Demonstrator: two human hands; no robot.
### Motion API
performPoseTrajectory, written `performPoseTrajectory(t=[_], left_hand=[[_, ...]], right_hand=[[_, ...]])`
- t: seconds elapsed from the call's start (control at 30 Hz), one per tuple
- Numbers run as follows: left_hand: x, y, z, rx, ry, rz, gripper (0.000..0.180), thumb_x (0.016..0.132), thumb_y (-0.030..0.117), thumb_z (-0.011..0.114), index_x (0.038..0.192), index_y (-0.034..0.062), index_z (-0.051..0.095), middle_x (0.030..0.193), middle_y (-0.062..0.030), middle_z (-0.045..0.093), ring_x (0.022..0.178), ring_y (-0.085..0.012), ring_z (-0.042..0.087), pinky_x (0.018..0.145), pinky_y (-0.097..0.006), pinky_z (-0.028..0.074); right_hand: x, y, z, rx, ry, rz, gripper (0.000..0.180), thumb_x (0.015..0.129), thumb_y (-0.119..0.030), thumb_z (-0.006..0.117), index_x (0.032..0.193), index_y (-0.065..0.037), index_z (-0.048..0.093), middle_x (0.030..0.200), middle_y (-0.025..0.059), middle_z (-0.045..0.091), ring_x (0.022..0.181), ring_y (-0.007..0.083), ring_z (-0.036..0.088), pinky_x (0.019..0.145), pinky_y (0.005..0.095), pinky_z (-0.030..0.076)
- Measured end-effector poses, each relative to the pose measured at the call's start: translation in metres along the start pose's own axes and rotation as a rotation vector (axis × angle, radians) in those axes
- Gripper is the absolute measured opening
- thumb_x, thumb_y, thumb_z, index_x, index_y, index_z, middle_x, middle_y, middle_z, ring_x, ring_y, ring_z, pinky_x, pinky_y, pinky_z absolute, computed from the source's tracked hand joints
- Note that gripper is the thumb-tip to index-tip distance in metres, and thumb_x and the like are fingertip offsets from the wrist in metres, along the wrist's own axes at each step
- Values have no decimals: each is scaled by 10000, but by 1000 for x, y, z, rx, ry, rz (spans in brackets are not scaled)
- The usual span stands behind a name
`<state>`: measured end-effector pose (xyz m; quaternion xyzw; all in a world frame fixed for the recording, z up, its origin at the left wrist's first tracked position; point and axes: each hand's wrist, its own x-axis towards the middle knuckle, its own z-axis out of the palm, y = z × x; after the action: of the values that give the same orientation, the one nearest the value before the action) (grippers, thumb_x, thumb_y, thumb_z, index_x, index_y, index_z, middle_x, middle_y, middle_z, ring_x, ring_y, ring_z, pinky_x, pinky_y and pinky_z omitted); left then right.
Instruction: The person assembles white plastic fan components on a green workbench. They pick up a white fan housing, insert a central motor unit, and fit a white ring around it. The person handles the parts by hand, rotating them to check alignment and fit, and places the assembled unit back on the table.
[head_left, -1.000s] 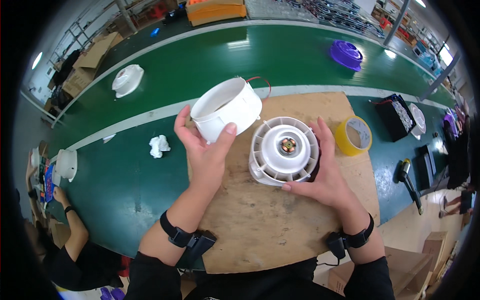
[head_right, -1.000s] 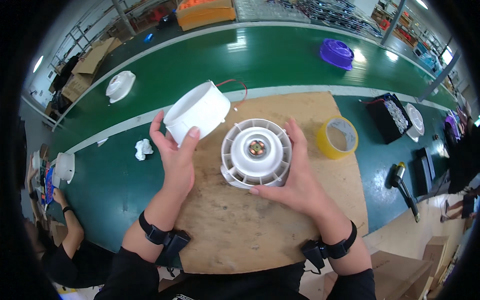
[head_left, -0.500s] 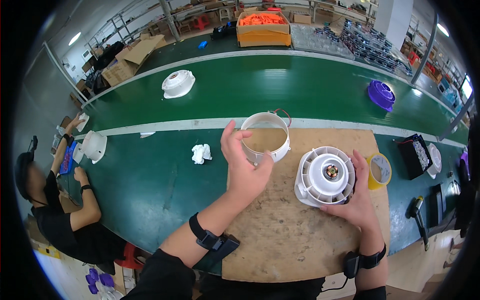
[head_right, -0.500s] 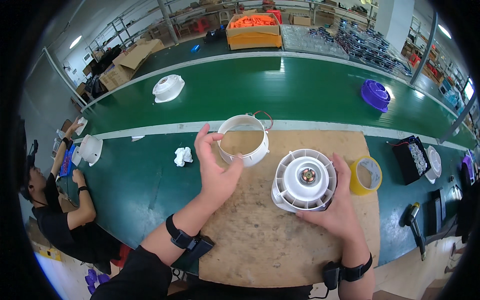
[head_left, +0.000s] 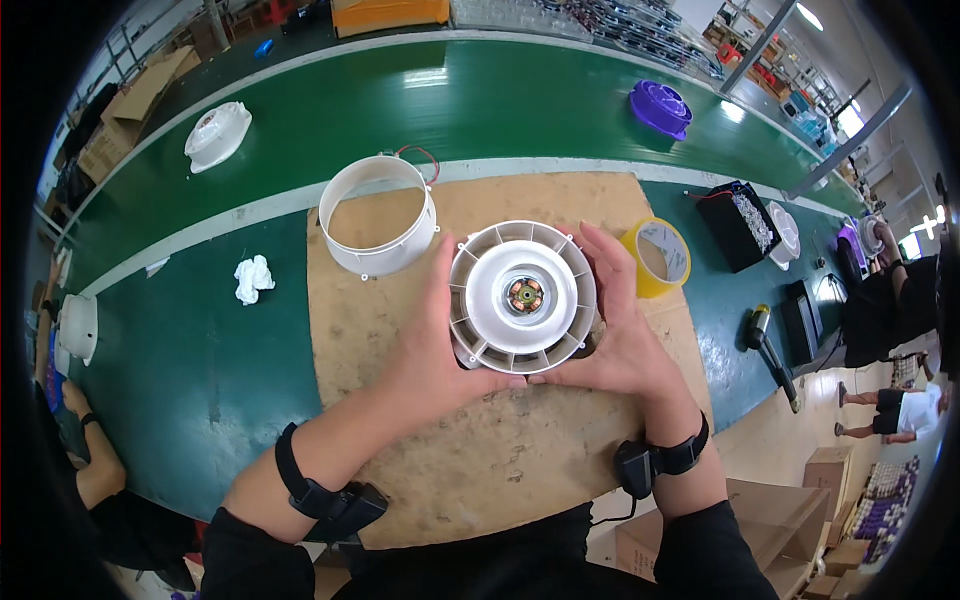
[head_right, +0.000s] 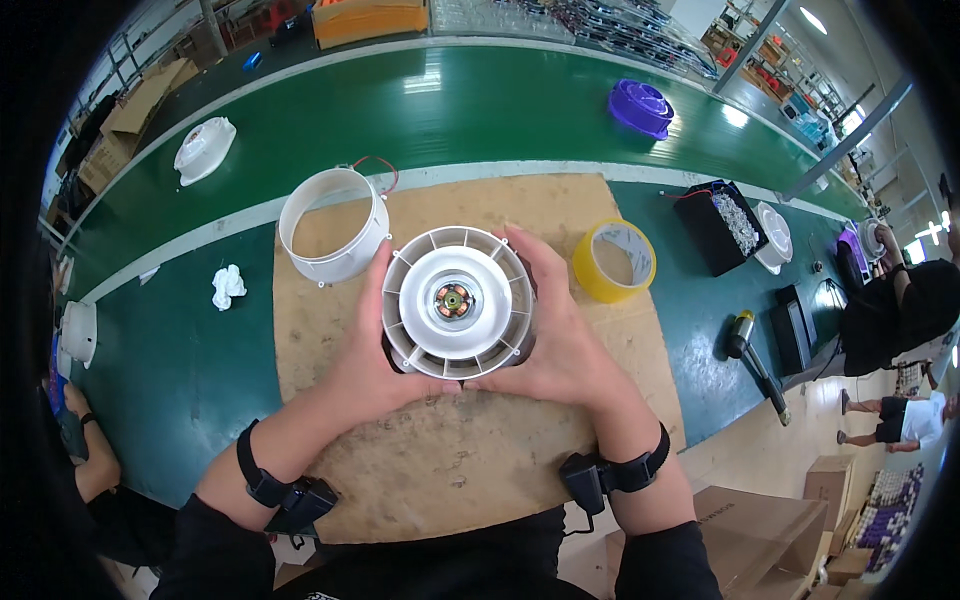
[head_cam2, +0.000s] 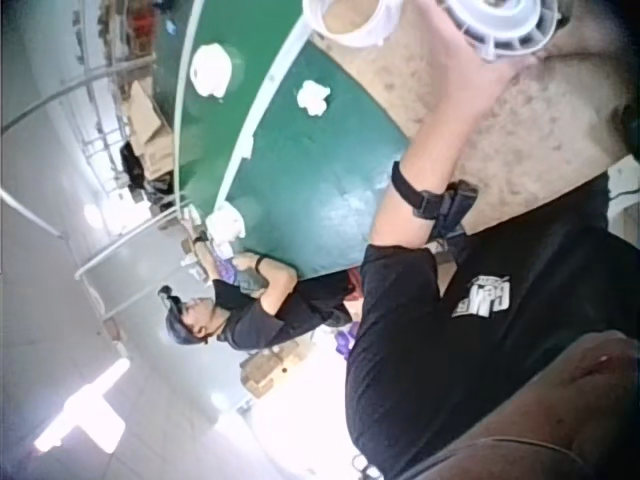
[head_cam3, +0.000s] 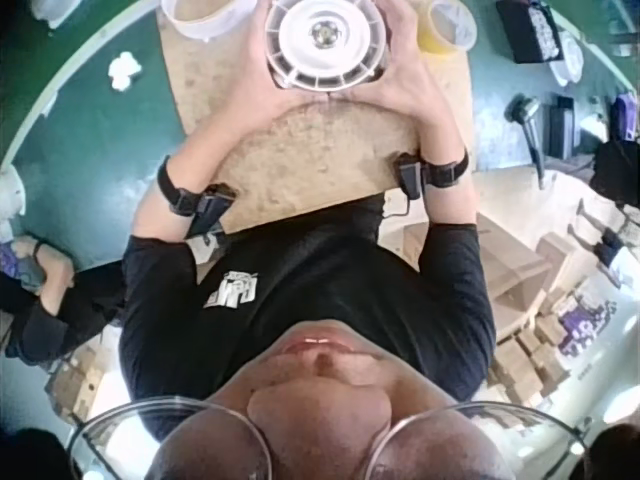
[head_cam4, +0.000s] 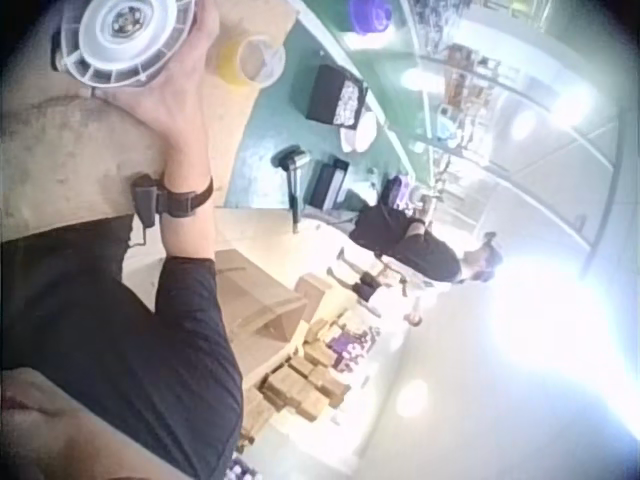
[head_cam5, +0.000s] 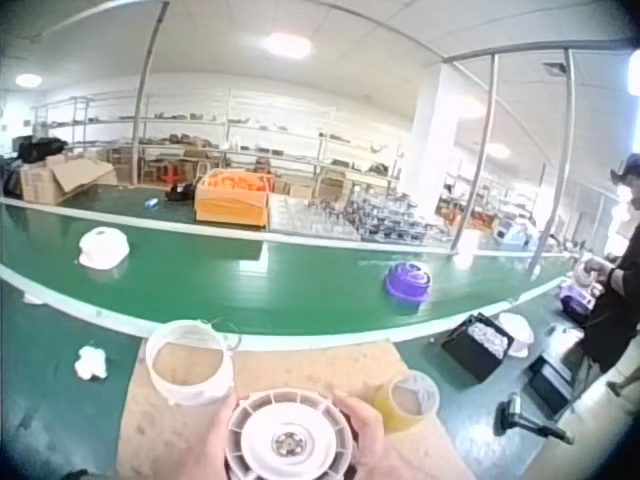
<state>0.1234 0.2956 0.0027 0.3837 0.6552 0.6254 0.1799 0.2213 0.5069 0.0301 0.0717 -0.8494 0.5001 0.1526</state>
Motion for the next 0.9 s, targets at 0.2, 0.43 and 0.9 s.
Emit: performPoseTrajectory(t=[0.2, 0.43, 0.9], left_hand=[[0, 11, -10, 315, 147, 312, 1190, 578, 241, 959, 1511, 17, 256, 1514, -193, 348, 1422, -384, 322, 1161, -496, 288], [3, 11, -14, 414, 153, 432, 1213, 556, 293, 961, 1514, 20, 269, 1526, -199, 356, 1432, -427, 289, 1171, -538, 230], [0, 15, -14, 251, 116, 314, 1272, 548, 415, 963, 1508, -25, 255, 1510, -226, 366, 1427, -406, 302, 1175, -529, 219]], right_hand=[[4, 0, 4, 52, 40, -171, 1271, 606, -187, 937, 1555, -47, 103, 1601, 228, 214, 1477, 355, 276, 1189, 472, 288], [6, -3, 2, 32, 22, -213, 1242, 625, -196, 929, 1553, -51, 116, 1602, 239, 206, 1485, 368, 253, 1198, 490, 265], [1, -4, 3, 117, 40, -157, 1296, 574, -339, 978, 1522, -19, 154, 1520, 230, 329, 1409, 346, 376, 1152, 464, 327]])
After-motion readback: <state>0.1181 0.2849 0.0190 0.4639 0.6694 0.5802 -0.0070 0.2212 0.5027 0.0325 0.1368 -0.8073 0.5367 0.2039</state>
